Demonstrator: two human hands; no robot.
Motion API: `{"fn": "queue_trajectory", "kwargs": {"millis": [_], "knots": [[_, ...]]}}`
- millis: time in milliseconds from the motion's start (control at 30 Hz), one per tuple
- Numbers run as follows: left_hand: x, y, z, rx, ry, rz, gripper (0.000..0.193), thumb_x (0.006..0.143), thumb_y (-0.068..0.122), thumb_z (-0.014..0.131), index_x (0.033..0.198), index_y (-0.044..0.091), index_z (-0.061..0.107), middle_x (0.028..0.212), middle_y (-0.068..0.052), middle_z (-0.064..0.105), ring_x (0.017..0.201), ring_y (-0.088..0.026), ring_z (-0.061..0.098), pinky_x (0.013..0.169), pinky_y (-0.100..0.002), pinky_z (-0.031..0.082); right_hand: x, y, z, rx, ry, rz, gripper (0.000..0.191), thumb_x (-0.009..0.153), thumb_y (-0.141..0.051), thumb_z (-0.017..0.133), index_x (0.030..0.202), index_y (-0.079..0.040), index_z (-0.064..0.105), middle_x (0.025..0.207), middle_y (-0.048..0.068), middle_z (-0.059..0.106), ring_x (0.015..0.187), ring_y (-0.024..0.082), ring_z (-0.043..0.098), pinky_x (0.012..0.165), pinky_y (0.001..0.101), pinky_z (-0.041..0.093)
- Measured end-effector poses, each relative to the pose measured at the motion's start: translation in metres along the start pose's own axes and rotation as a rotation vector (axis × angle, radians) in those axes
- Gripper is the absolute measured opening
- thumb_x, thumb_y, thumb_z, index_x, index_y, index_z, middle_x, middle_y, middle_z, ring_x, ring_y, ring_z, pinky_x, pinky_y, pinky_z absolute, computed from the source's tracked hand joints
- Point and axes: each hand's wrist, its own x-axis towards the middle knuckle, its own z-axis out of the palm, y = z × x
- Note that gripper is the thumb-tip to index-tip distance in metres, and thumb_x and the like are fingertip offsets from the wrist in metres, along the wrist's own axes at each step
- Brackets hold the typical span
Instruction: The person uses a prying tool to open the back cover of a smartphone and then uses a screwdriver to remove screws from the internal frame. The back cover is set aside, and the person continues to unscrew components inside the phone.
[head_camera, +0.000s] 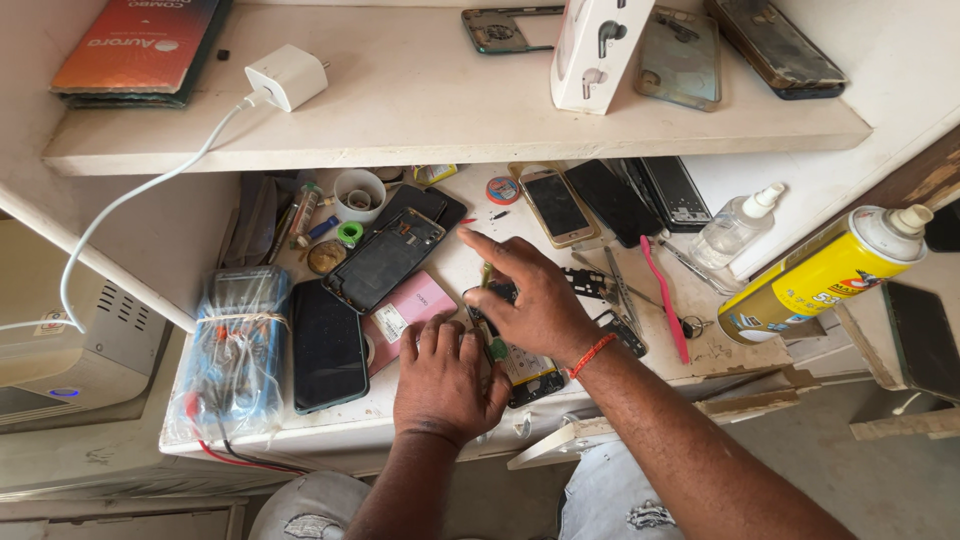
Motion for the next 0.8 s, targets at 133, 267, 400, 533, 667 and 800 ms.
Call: {"fn": "queue_trajectory", "kwargs": {"millis": [133, 267, 400, 533, 667, 800], "knots": [[-0.0003, -0.0005, 0.0003, 0.002, -0.013, -0.006, 0.05, 0.08, 0.043, 0.063, 0.108, 0.002, 0.064, 0.12, -0.02, 0.058, 0.126, -0.039, 0.049, 0.109, -0.063, 0.031, -0.0002, 0.0001, 0.0041, 0.189, -0.04, 0.182, 0.072, 0.091, 0.003, 0.062, 0.158, -0.016, 0.042, 0.112, 0.011, 0.071, 0.096, 0.014, 0.073, 0.084, 0.0283, 0.06], [0.0007, -0.0002, 0.0007, 0.0, -0.036, -0.019, 0.052, 0.079, 0.044, 0.063, 0.11, 0.002, 0.065, 0.119, -0.02, 0.058, 0.125, -0.039, 0.049, 0.108, -0.064, 0.03, 0.0, 0.0028, 0.0046, -0.022, 0.083, -0.139, 0.077, 0.088, -0.003, 0.077, 0.156, -0.011, 0.042, 0.118, 0.016, 0.068, 0.101, 0.02, 0.067, 0.091, 0.0334, 0.056], [0.0006, -0.0008, -0.0001, 0.004, -0.039, -0.019, 0.052, 0.08, 0.044, 0.063, 0.109, 0.002, 0.065, 0.119, -0.02, 0.059, 0.126, -0.039, 0.049, 0.109, -0.063, 0.031, -0.0016, 0.0056, 0.0052, 0.161, -0.01, 0.168, 0.072, 0.092, -0.002, 0.065, 0.159, -0.015, 0.043, 0.109, 0.009, 0.074, 0.088, 0.013, 0.072, 0.086, 0.029, 0.06], [0.0003, -0.0002, 0.0005, -0.009, -0.017, -0.012, 0.052, 0.079, 0.044, 0.063, 0.11, 0.002, 0.065, 0.118, -0.02, 0.059, 0.126, -0.039, 0.049, 0.108, -0.063, 0.031, -0.0052, 0.0068, 0.0057, 0.112, 0.016, 0.152, 0.07, 0.091, -0.005, 0.07, 0.155, -0.015, 0.046, 0.108, 0.01, 0.072, 0.088, 0.014, 0.069, 0.086, 0.0296, 0.06], [-0.0001, -0.0004, 0.0009, 0.004, 0.012, -0.001, 0.051, 0.08, 0.044, 0.063, 0.109, 0.001, 0.065, 0.12, -0.02, 0.059, 0.127, -0.039, 0.05, 0.109, -0.062, 0.031, -0.0048, 0.0065, 0.0066, 0.303, 0.031, 0.226, 0.065, 0.095, -0.003, 0.06, 0.157, -0.016, 0.046, 0.107, 0.01, 0.074, 0.098, 0.011, 0.072, 0.092, 0.0288, 0.059], [-0.0005, -0.0002, 0.0004, -0.01, -0.01, -0.009, 0.051, 0.079, 0.043, 0.063, 0.11, 0.002, 0.065, 0.118, -0.02, 0.059, 0.125, -0.039, 0.05, 0.108, -0.063, 0.031, -0.0044, 0.0051, 0.0031, 0.215, -0.002, 0.216, 0.072, 0.089, 0.001, 0.063, 0.156, -0.013, 0.041, 0.12, 0.012, 0.072, 0.107, 0.014, 0.07, 0.097, 0.0312, 0.056]]}}
